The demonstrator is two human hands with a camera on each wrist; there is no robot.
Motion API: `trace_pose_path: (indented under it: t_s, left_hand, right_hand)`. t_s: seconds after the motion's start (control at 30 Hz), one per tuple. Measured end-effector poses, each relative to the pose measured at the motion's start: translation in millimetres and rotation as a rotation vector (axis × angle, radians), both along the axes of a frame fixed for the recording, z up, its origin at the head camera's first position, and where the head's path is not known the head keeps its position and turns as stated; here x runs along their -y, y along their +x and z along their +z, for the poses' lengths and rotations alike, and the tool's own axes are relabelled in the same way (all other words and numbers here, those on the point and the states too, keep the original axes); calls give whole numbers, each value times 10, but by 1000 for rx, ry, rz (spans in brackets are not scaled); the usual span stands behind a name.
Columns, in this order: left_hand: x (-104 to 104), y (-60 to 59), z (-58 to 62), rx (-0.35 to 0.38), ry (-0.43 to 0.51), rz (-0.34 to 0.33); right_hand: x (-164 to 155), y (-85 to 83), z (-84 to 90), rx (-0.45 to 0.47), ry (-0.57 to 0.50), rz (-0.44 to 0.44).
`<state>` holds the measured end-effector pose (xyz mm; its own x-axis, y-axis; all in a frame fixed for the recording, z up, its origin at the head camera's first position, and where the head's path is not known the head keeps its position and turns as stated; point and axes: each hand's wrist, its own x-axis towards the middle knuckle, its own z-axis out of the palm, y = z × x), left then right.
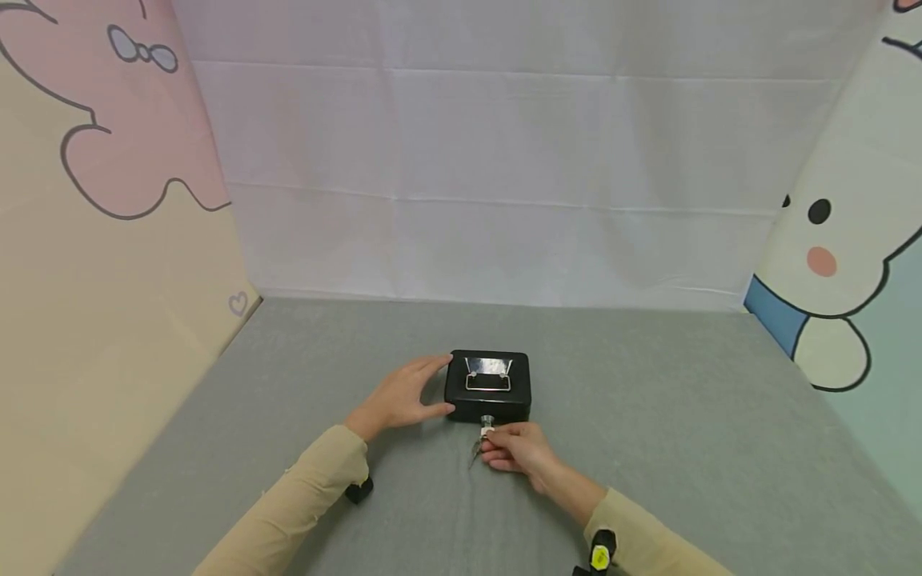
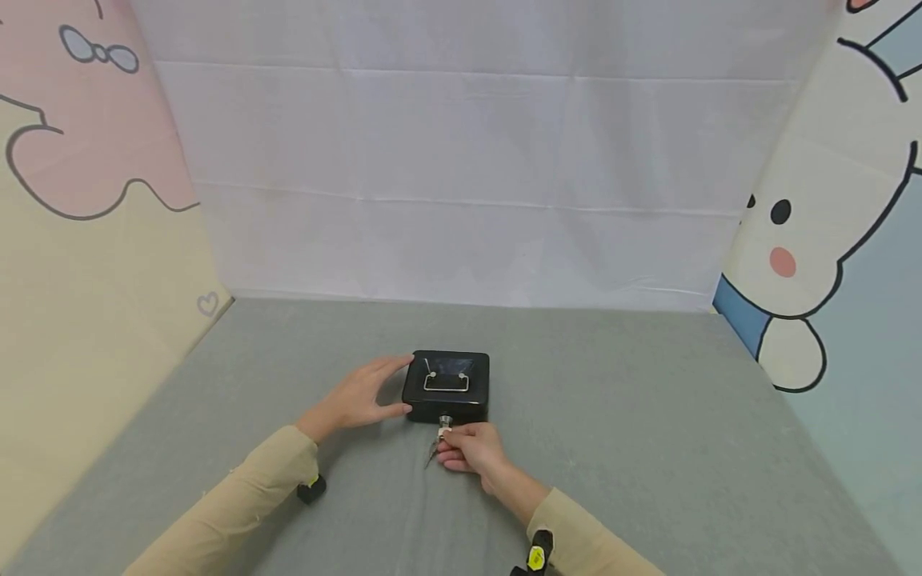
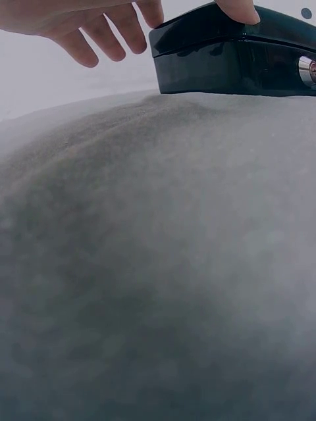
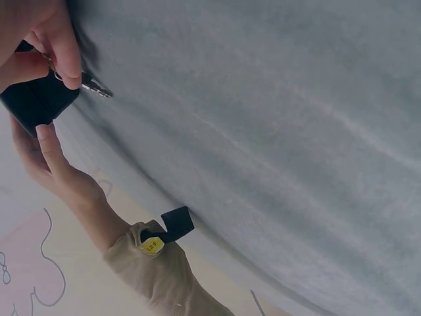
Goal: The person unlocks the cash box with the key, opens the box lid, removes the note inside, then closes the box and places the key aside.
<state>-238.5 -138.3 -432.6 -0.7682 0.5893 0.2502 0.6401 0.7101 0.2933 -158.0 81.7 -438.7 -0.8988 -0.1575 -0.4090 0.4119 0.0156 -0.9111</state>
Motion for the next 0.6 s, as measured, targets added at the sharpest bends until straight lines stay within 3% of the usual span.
trace_pose_path:
  t_s: [0.17,0.37,0.6]
  left_hand:
    - [4,13,14,-7,-6,-3]
    - [4,15,10,-6,-33,0]
    - [8,14,-8,-5,-18,-15]
  right_hand:
    - [-81,23,14,-77,82,5]
    - [-263,33,13,-231,202,-6]
    - [-546,-30,28,-422,425,-67]
